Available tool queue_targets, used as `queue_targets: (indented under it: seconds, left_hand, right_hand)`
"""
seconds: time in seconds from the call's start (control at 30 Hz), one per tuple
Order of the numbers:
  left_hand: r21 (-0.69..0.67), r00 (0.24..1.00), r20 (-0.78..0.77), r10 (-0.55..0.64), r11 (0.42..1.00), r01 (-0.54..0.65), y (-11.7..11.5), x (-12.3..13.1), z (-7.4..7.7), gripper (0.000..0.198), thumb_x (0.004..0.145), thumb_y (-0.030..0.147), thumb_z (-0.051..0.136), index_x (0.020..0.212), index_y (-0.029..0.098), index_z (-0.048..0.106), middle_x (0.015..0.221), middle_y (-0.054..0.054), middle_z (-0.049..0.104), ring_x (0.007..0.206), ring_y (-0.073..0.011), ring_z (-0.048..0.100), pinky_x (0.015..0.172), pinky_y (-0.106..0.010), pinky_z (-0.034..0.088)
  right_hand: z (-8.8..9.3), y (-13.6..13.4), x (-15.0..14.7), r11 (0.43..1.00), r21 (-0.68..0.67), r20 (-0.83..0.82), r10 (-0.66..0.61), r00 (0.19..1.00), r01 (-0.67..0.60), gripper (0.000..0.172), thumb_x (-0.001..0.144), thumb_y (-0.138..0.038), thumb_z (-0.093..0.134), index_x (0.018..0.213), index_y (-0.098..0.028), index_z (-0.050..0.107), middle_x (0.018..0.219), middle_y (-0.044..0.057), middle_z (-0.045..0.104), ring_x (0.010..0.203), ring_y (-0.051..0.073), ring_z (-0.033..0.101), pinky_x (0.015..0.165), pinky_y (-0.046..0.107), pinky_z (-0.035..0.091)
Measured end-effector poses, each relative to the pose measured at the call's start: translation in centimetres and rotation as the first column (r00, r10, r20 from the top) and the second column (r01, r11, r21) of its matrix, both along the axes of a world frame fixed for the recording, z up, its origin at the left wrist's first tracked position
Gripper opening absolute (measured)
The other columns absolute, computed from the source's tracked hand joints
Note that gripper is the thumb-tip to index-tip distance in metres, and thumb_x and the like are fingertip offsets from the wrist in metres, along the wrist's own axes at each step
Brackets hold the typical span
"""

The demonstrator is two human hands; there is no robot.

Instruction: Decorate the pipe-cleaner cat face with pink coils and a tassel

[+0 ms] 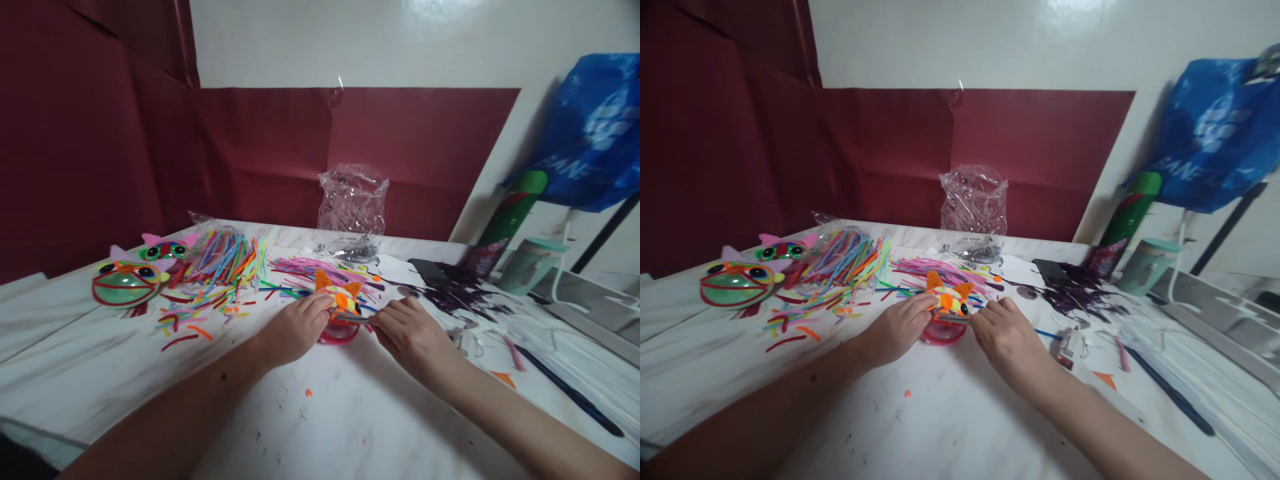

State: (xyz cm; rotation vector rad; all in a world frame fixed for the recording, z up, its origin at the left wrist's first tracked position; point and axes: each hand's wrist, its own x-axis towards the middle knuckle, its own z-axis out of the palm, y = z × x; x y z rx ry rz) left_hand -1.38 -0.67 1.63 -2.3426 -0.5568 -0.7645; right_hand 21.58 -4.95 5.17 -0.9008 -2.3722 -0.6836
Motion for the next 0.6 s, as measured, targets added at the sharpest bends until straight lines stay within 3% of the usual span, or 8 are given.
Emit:
queue_targets:
  seconds: [0.33, 0.6]
  left_hand:
    - [-0.004, 1.0, 0.007, 0.008, 1.0, -0.008, 0.0, 0.0, 0.2, 0.02, 0.089, 0.012, 0.039, 0.097, 0.006, 0.057, 0.113, -0.015, 0.059, 0.116, -0.0235, 0.049, 0.093, -0.034, 0.049]
    - [0.015, 1.0, 0.016, 0.01, 1.0, -0.011, -0.1, 0.2, -0.1, 0.022, 0.089, 0.012, 0.036, 0.093, 0.008, 0.057, 0.113, -0.014, 0.059, 0.115, -0.0234, 0.05, 0.092, -0.034, 0.049]
  right_hand:
    - [-0.2, 0.0, -0.2, 0.999, 0.036, 0.105, 0.004, 0.994, -0.007, 0.031, 0.091, -0.013, 0.036, 0.066, -0.017, 0.054, 0.061, 0.004, 0.057, 0.059, 0.017, 0.043, 0.061, 0.031, 0.025]
    - [1.3, 0.1, -0.6, 0.999, 0.039, 0.147, 0.013, 0.989, -0.019, 0.034, 0.09, -0.01, 0.034, 0.062, -0.017, 0.052, 0.058, 0.002, 0.055, 0.056, 0.016, 0.041, 0.059, 0.031, 0.023]
